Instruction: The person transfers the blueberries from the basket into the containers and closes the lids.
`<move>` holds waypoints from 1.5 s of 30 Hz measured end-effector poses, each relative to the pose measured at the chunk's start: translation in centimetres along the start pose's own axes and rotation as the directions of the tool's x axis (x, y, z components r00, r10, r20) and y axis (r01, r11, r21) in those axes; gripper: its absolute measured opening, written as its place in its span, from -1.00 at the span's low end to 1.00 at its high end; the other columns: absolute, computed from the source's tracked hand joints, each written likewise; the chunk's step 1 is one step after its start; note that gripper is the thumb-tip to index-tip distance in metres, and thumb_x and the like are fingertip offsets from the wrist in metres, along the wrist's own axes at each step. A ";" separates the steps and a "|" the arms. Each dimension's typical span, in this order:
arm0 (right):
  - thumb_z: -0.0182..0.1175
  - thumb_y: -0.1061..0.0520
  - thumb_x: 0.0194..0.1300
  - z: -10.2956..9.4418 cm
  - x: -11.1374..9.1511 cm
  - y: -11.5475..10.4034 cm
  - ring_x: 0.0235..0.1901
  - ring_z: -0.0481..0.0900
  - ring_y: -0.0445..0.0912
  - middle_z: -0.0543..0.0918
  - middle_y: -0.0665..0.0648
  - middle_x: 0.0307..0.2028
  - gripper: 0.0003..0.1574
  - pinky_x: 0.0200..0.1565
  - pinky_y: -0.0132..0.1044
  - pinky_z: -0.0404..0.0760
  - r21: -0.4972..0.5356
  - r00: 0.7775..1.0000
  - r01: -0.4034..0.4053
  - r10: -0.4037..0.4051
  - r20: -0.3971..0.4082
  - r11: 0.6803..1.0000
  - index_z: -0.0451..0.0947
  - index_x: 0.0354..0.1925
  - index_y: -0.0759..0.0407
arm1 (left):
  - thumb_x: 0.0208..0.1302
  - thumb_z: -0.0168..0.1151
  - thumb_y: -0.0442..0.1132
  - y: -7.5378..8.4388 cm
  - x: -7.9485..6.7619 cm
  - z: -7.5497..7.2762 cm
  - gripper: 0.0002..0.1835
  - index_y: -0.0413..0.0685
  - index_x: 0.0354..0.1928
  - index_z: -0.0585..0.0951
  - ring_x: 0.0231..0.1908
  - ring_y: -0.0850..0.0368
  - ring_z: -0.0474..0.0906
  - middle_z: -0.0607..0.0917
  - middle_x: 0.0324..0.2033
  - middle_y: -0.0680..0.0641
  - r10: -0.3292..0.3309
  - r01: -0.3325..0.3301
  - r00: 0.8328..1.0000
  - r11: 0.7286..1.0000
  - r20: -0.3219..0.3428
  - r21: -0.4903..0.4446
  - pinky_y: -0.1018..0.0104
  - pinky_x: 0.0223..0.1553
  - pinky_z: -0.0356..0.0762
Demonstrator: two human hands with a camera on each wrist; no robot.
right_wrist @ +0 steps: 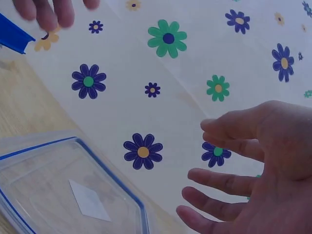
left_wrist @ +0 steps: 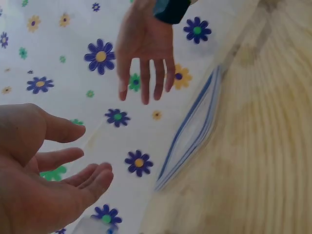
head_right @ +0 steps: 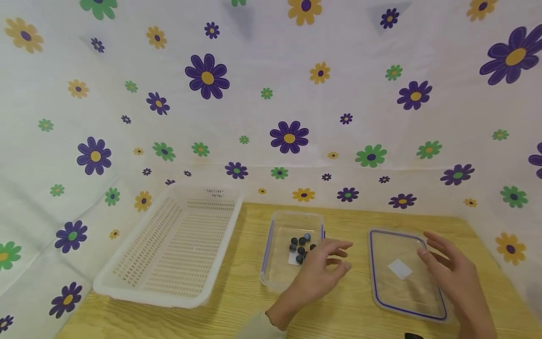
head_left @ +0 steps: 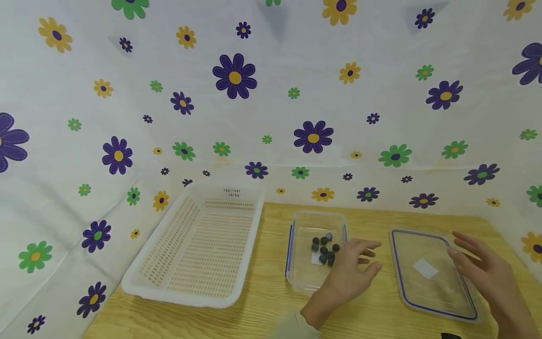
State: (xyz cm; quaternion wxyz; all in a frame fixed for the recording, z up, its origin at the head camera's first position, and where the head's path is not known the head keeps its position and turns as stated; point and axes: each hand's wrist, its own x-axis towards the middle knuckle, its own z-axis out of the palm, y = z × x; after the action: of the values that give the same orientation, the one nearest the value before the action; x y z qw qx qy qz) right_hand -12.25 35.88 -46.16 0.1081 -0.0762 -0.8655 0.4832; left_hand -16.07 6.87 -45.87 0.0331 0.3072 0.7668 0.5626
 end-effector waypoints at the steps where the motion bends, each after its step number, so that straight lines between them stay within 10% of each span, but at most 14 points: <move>1: 0.07 -0.09 0.59 -0.3 0.0 0.2 0.15 0.59 0.05 0.28 0.38 0.44 -0.21 -0.29 -0.63 0.55 -0.021 0.999 -0.033 0.032 -0.024 0.999 0.08 0.62 -0.04 | 0.45 0.25 -0.37 0.1 0.2 0.8 -0.55 -0.10 0.34 0.52 0.10 0.29 0.54 0.54 0.17 0.01 -0.015 0.015 1.000 1.000 0.025 -0.007 0.51 0.08 0.53; 5: 0.05 -0.12 0.58 -0.7 0.1 1.0 0.22 0.39 0.49 0.24 0.54 0.42 -0.20 -0.37 -0.65 0.47 -0.035 0.989 -0.132 0.129 -0.077 0.991 0.11 0.60 0.09 | 0.46 0.25 -0.28 0.0 0.9 3.6 -0.49 -0.02 0.41 0.46 0.11 0.31 0.47 0.49 0.22 0.04 -0.106 0.108 0.993 0.994 0.052 -0.031 0.48 0.04 0.53; 8: 0.00 -0.16 0.59 -0.9 0.0 2.0 0.22 0.34 0.54 0.19 0.62 0.41 -0.15 -0.11 -0.23 0.67 -0.048 0.967 -0.251 0.248 -0.058 0.967 0.06 0.60 0.22 | 0.46 0.23 -0.22 -0.6 1.0 5.4 -0.49 0.00 0.42 0.46 0.09 0.29 0.43 0.48 0.22 0.04 -0.185 0.187 0.981 0.982 0.062 -0.037 0.44 -0.01 0.50; 12: -0.15 -0.21 0.61 -1.1 0.0 3.4 0.28 0.15 0.65 0.03 0.73 0.41 -0.06 0.08 0.44 0.44 -0.106 0.902 -0.426 0.431 0.029 0.898 -0.12 0.58 0.39 | 0.43 0.25 -0.23 -1.3 0.8 6.7 -0.52 0.05 0.36 0.53 0.09 0.22 0.51 0.55 0.19 0.02 -0.324 0.330 0.944 0.937 0.068 -0.114 0.34 0.02 0.56; 17: -0.13 -0.17 0.61 -0.6 0.5 4.9 0.28 0.18 0.60 0.03 0.72 0.40 -0.07 0.12 0.40 0.44 -0.111 0.866 -0.485 0.494 0.079 0.867 -0.11 0.55 0.45 | 0.38 0.30 -0.30 -1.7 0.6 7.2 -0.51 0.17 0.32 0.56 0.03 0.26 0.58 0.63 0.10 0.04 -0.433 0.441 0.897 0.862 0.086 -0.249 0.31 0.01 0.60; 26: -0.16 0.18 0.54 -0.2 0.7 4.1 0.38 0.06 0.57 0.08 0.64 0.45 -0.31 0.24 0.31 0.40 -0.146 0.895 -0.430 0.442 0.064 0.891 0.09 0.52 0.41 | 0.30 0.32 -0.48 -2.0 0.4 7.7 -0.48 0.04 0.27 0.58 -0.31 0.44 0.47 0.52 0.03 0.18 -0.373 0.360 0.928 0.896 -0.003 -0.259 0.54 -0.34 0.54; 30: -0.14 0.07 0.62 0.0 0.8 2.3 0.05 0.61 0.05 0.33 0.30 0.43 -0.37 -0.10 -0.20 0.69 0.007 0.883 -0.463 0.462 -0.090 0.886 0.22 0.55 0.13 | 0.29 0.30 -0.53 -1.3 0.7 7.2 -0.43 -0.07 0.33 0.52 -0.25 0.45 0.48 0.49 0.19 0.09 -0.231 0.212 0.970 0.955 -0.074 -0.209 0.59 -0.30 0.56; 32: -0.06 0.03 0.62 0.0 0.7 1.3 -0.23 0.56 -0.27 0.44 0.03 0.28 -0.42 -0.42 -0.43 0.59 0.106 0.870 -0.451 0.463 -0.169 0.886 0.34 0.52 -0.08 | 0.29 0.28 -0.55 -0.6 0.9 6.8 -0.42 -0.14 0.34 0.51 -0.23 0.45 0.50 0.47 0.27 0.01 -0.138 0.117 0.984 0.977 -0.116 -0.177 0.61 -0.28 0.57; 36: 0.09 0.12 0.57 1.0 0.4 -1.0 -0.26 0.50 -0.40 0.46 -0.24 0.05 -0.52 -0.41 -0.51 0.60 0.379 0.907 -0.270 0.366 -0.209 0.885 0.55 0.36 -0.15 | 0.28 0.27 -0.59 0.2 0.9 4.8 -0.48 -0.17 0.28 0.56 -0.20 0.46 0.51 0.52 0.25 -0.08 -0.021 -0.004 0.975 0.993 -0.220 -0.114 0.63 -0.27 0.58; 41: 0.15 0.23 0.53 3.1 0.4 -3.3 -0.20 0.62 -0.37 0.50 -0.15 0.01 -0.55 -0.30 -0.49 0.67 0.441 0.995 0.020 0.024 -0.094 0.897 0.57 0.32 0.09 | 0.33 0.24 -0.57 0.0 0.1 0.6 -0.59 -0.17 0.17 0.61 -0.22 0.42 0.56 0.57 0.02 -0.07 0.004 -0.038 0.959 0.993 -0.285 -0.115 0.55 -0.27 0.64; 45: 0.08 0.35 0.53 4.7 0.6 -5.1 -0.12 0.64 -0.25 0.55 0.01 0.02 -0.44 -0.22 -0.40 0.71 0.495 0.970 0.206 -0.243 0.011 0.844 0.38 0.42 0.22 | 0.39 0.20 -0.52 -0.6 -0.8 -3.0 -0.59 -0.15 0.23 0.54 -0.25 0.35 0.57 0.55 -0.13 -0.08 0.049 -0.076 0.956 0.994 -0.289 -0.082 0.46 -0.32 0.67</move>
State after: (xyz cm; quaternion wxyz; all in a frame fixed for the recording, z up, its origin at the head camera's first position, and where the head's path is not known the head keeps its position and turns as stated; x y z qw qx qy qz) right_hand -14.18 29.53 -44.16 0.1478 0.0732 -0.7207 0.6734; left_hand -16.82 3.86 -45.55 -0.0819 0.2447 0.7266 0.6368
